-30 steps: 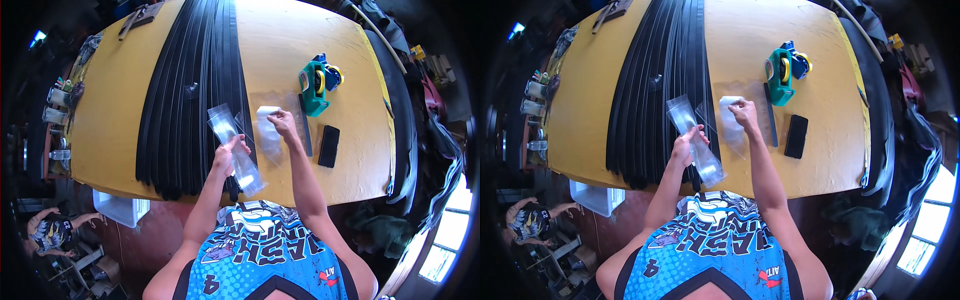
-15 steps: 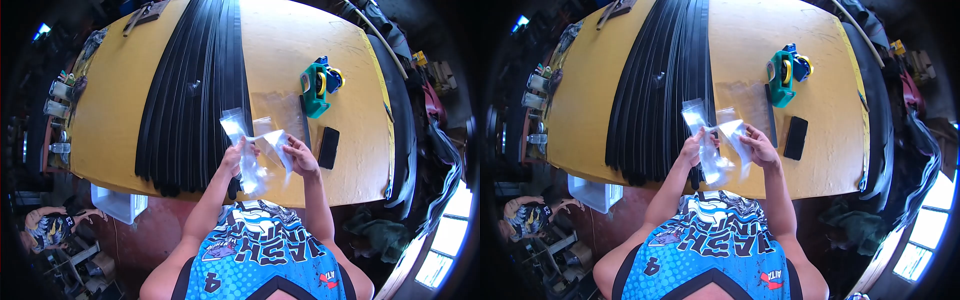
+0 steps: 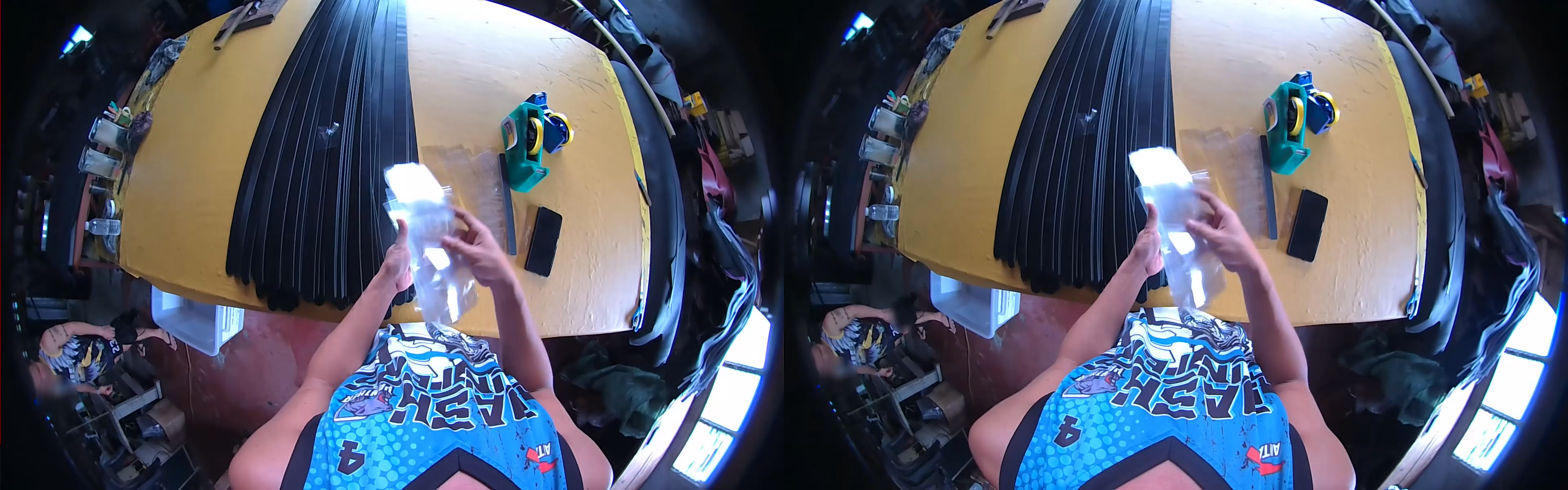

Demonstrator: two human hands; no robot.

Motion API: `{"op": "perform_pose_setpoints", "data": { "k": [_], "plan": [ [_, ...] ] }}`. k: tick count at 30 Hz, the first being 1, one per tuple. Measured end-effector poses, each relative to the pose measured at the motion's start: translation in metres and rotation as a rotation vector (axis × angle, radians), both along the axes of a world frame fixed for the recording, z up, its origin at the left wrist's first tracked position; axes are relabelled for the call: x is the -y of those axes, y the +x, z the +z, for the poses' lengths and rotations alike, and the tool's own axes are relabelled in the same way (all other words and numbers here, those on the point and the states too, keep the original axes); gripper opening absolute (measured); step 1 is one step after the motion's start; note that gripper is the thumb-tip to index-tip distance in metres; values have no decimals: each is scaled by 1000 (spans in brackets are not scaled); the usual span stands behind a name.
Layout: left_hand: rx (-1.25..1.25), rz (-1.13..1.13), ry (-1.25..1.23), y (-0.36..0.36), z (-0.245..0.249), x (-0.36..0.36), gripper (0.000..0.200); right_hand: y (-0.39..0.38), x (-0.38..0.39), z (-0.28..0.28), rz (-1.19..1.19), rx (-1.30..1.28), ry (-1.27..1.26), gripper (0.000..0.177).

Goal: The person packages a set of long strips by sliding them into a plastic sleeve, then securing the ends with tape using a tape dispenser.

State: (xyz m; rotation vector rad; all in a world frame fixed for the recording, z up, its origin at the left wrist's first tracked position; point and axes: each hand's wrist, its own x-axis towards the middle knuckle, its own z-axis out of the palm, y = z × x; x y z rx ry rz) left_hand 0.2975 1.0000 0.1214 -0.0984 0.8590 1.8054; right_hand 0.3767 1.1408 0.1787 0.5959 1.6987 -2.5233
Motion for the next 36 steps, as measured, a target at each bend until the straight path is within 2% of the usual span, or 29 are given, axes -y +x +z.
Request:
{"op": "perform_pose_setpoints", "data": {
  "k": [2, 3, 4, 6, 7, 8, 9, 10, 11, 12, 14, 15, 16, 18, 19, 20, 22, 23, 26, 27, 30, 31, 32, 34, 36],
  "plan": [
    [63, 7, 172, -2, -4, 0, 94, 4, 16, -11, 10, 218, 216, 57],
    [95, -11, 272, -4, -25, 1, 96, 7, 21, -17, 22, 242, 313, 58],
    [96, -12, 271, -3, -22, 1, 96, 8, 25, -21, 35, 263, 411, 59],
    [150, 56, 241, 0, -16, 3, 94, 9, 27, -25, 37, 269, 424, 63],
    [141, 70, 227, -1, -16, 2, 69, 7, 28, -21, 45, 298, 504, 65],
    [140, 64, 224, 0, -17, 1, 69, 6, 29, -19, 52, 328, 582, 67],
    [62, 66, 122, 2, -18, 0, 55, 7, 31, -21, 45, 331, 578, 67],
    [-17, 66, 22, 3, -10, -2, 41, 8, 34, -22, -15, 247, 683, 68],
    [19, 75, 37, 1, -3, -1, 26, 9, 35, -21, -76, 161, 788, 70],
    [19, 66, 36, -2, 5, -1, 26, 12, 32, -18, -85, 165, 786, 70],
    [-132, 91, 53, -6, 21, -2, 28, 12, 29, 6, -52, 274, 1009, 68],
    [-152, 60, 55, -11, 31, -1, 30, 14, 24, 3, -112, 171, 943, 60],
    [-154, 59, 53, -14, 40, -1, 30, 16, 17, -3, -114, 170, 941, 60],
    [-259, -51, 108, -22, 56, -1, 32, 19, 7, -18, 124, -162, 326, 64],
    [-320, -43, 128, -24, 64, -3, 34, 20, 11, -20, 139, -271, 203, 49],
    [-325, -51, 131, -27, 72, -3, 34, 23, 11, -18, 131, -276, 207, 49],
    [-392, -78, 176, -34, 85, -3, 34, 29, 9, -12, 350, -28, 24, 35],
    [-426, -71, 178, -38, 85, -2, 33, 32, 15, -6, 322, -58, 0, 26],
    [-536, -48, 97, -40, 91, -2, 33, 37, 26, -24, 264, -21, -65, 25],
    [-470, -34, 133, -39, 91, -2, 33, 39, 30, -36, 244, 15, -95, 24],
    [-390, 63, 172, -43, 74, 0, 33, 42, 40, -32, 111, -27, -94, 28],
    [-332, 101, 254, -44, 73, 0, 34, 44, 41, -30, 113, -35, -233, 41],
    [-334, 100, 254, -45, 71, -1, 34, 46, 42, -27, 112, -38, -232, 41],
    [-242, 200, 272, -43, 69, 0, 39, 51, 48, -19, 14, -191, -566, 53],
    [-265, 219, 297, -44, 70, 0, 39, 52, 51, -21, 3, -235, -593, 58]
  ]
}}
